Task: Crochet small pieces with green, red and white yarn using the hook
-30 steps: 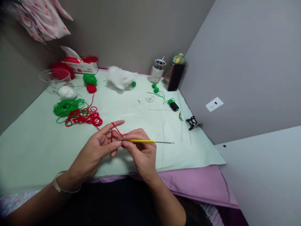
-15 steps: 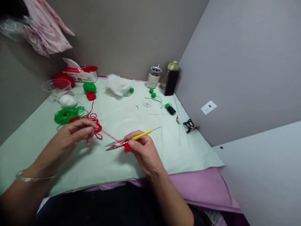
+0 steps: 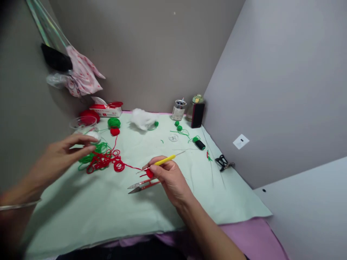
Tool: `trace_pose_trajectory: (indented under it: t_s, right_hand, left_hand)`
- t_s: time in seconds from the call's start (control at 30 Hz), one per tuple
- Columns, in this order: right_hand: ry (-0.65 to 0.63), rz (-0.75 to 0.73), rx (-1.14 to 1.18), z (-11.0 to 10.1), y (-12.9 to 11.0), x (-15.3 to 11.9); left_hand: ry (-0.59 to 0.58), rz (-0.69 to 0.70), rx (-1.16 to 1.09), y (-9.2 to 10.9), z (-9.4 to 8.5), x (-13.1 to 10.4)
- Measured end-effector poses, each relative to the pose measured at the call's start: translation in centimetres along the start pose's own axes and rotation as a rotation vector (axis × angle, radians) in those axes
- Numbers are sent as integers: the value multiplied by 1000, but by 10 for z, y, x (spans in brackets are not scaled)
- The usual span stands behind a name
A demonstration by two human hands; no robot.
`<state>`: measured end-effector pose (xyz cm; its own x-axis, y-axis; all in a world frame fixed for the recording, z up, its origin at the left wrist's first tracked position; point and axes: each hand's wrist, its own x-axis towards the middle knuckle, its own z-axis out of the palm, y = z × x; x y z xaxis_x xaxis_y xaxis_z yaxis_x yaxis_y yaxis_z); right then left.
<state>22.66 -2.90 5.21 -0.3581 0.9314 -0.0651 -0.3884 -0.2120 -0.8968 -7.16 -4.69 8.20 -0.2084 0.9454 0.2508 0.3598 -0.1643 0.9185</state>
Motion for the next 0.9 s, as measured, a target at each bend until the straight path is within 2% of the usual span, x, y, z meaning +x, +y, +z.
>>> trace_pose_trajectory:
  t_s: [0.07, 0.1, 0.17, 0.27, 0.33, 0.4, 0.5, 0.6, 0.73, 0.9]
  right_hand:
    - [25, -66, -86, 8, -2, 7]
    - [32, -102, -126, 12, -2, 11]
    - [22, -163, -187, 21, -1, 17]
    - [-23, -234, -231, 32, 0, 24]
    - [-45, -272, -266, 37, 1, 28]
    - [-53, -272, -285, 38, 2, 32]
    - [-66, -208, -242, 35, 5, 40]
    - [-82, -142, -193, 29, 8, 49]
    - [-67, -117, -188, 20, 12, 58]
    - [-49, -128, -297, 11, 14, 67]
  left_hand:
    - [13, 153, 239, 3, 6, -5]
    - [15, 187, 251, 5, 12, -9]
    - [-33, 121, 148, 11, 27, -18]
    - [-210, -51, -115, 17, 55, -28]
    - [-323, -101, -278, 16, 70, -28]
    - [-375, -152, -423, 13, 78, -25]
    - [-400, -213, -534, 8, 82, -17]
    - [-420, -237, -545, 4, 83, -11]
    - [-425, -256, -495, 0, 85, -2]
    - [-457, -222, -366, -10, 95, 13]
